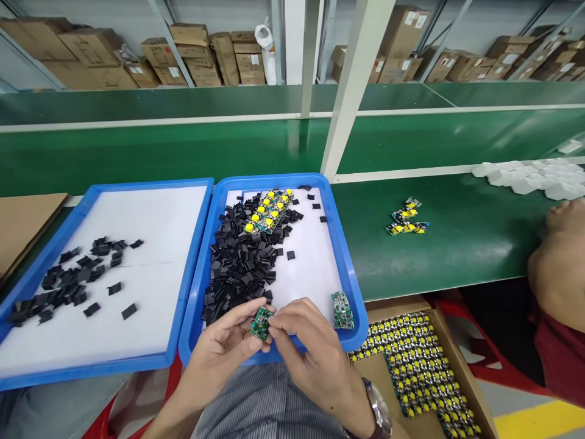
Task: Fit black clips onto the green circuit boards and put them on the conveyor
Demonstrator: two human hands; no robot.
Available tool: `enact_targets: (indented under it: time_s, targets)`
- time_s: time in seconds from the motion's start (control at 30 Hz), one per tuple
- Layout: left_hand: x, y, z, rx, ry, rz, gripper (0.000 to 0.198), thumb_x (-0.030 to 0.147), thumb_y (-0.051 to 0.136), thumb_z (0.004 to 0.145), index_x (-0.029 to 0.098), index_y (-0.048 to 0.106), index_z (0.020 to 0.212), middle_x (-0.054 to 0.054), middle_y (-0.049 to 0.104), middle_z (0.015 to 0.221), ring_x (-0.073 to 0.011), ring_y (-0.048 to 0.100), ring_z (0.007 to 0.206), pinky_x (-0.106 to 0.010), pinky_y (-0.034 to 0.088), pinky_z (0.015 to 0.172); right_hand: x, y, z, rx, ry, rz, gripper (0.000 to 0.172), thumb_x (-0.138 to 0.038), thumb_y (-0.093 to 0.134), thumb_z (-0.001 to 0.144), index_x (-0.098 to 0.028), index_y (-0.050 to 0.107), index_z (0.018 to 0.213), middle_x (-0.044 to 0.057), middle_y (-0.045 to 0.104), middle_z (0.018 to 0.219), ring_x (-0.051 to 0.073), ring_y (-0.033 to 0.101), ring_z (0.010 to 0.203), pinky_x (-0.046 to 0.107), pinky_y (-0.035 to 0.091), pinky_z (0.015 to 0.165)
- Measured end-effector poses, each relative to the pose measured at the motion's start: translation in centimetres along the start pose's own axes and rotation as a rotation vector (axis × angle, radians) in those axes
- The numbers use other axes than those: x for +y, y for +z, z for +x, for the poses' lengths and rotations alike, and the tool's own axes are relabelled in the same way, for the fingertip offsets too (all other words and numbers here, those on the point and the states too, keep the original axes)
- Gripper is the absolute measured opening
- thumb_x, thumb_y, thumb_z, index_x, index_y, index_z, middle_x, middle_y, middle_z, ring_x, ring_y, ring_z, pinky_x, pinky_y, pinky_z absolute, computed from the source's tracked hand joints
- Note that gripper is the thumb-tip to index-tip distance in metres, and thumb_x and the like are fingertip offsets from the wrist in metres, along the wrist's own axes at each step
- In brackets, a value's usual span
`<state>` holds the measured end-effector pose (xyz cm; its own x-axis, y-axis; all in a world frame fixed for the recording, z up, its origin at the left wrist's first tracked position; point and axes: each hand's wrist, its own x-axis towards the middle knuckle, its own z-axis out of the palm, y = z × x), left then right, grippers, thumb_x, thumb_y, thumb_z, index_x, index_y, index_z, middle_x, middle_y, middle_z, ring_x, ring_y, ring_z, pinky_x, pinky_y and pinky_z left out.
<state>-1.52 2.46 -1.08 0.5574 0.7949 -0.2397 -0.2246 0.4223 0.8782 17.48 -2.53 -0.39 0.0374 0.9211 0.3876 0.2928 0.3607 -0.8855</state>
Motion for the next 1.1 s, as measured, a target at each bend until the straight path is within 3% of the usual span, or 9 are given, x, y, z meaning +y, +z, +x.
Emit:
enact_targets:
  time_s: [0.1,0.17,0.33,0.5,0.93,1.1]
  targets:
    - [0.0,0.0,0.0,0.036,0.016,0.062,0.040,0.021,0.079,0.090,0.028,0.074,0.129,-0.008,0.077,0.126,-0.0238,0.073,0.116,-0.034,0.061,0.101,0.0,0.0,0.0,-0.024,-0.029,-0.066,0.041,-0.001,0.062,0.095,-0.031,0.065,0.124,0.006,0.070,0.101,0.024,0.067,0.093,0.044,0.058,0.079]
    - [-0.1,-0.2,0.0,0.042,0.018,0.091,0.040,0.022,0.080,0.090,0.029,0.075,0.129,-0.007,0.077,0.127,-0.0244,0.072,0.118,-0.036,0.059,0.104,0.0,-0.1,-0.1,-0.064,-0.041,-0.096,0.041,-0.002,0.062,0.096,-0.030,0.064,0.125,0.007,0.070,0.102,0.024,0.066,0.095,0.044,0.058,0.080]
    - [-0.3,-0.3,0.1,0.058,0.037,0.118,0.040,0.025,0.082,0.087,0.027,0.076,0.127,-0.008,0.080,0.119,-0.0251,0.076,0.108,-0.036,0.064,0.094,-0.1,-0.3,-0.1,-0.098,0.017,-0.107,0.033,-0.006,0.061,0.098,-0.030,0.065,0.121,0.006,0.069,0.097,0.023,0.066,0.089,0.040,0.058,0.075]
    - [-0.3,-0.1,0.3,0.057,0.051,0.077,0.039,0.022,0.084,0.084,0.028,0.079,0.122,-0.007,0.077,0.124,-0.0239,0.075,0.109,-0.035,0.063,0.096,-0.1,-0.3,-0.2,-0.076,0.102,-0.085,0.024,-0.010,0.062,0.098,-0.028,0.067,0.114,0.003,0.067,0.091,0.020,0.066,0.082,0.036,0.055,0.070]
    - [-0.6,-0.2,0.2,0.055,0.025,0.190,0.037,0.030,0.083,0.086,0.027,0.078,0.123,-0.007,0.070,0.106,-0.0164,0.065,0.086,-0.030,0.059,0.078,0.7,-0.6,0.0,-0.186,-0.059,-0.124,0.022,-0.010,0.058,0.100,-0.026,0.064,0.114,0.004,0.064,0.090,0.021,0.062,0.084,0.036,0.055,0.071]
    - [-0.7,0.1,0.3,0.064,0.077,0.294,0.036,0.031,0.080,0.088,0.025,0.078,0.123,-0.007,0.069,0.107,-0.0127,0.061,0.076,-0.027,0.058,0.071,1.3,-0.4,0.1,-0.128,0.026,-0.061,0.015,-0.013,0.059,0.100,-0.024,0.068,0.104,0.004,0.065,0.087,0.019,0.063,0.079,0.034,0.053,0.068]
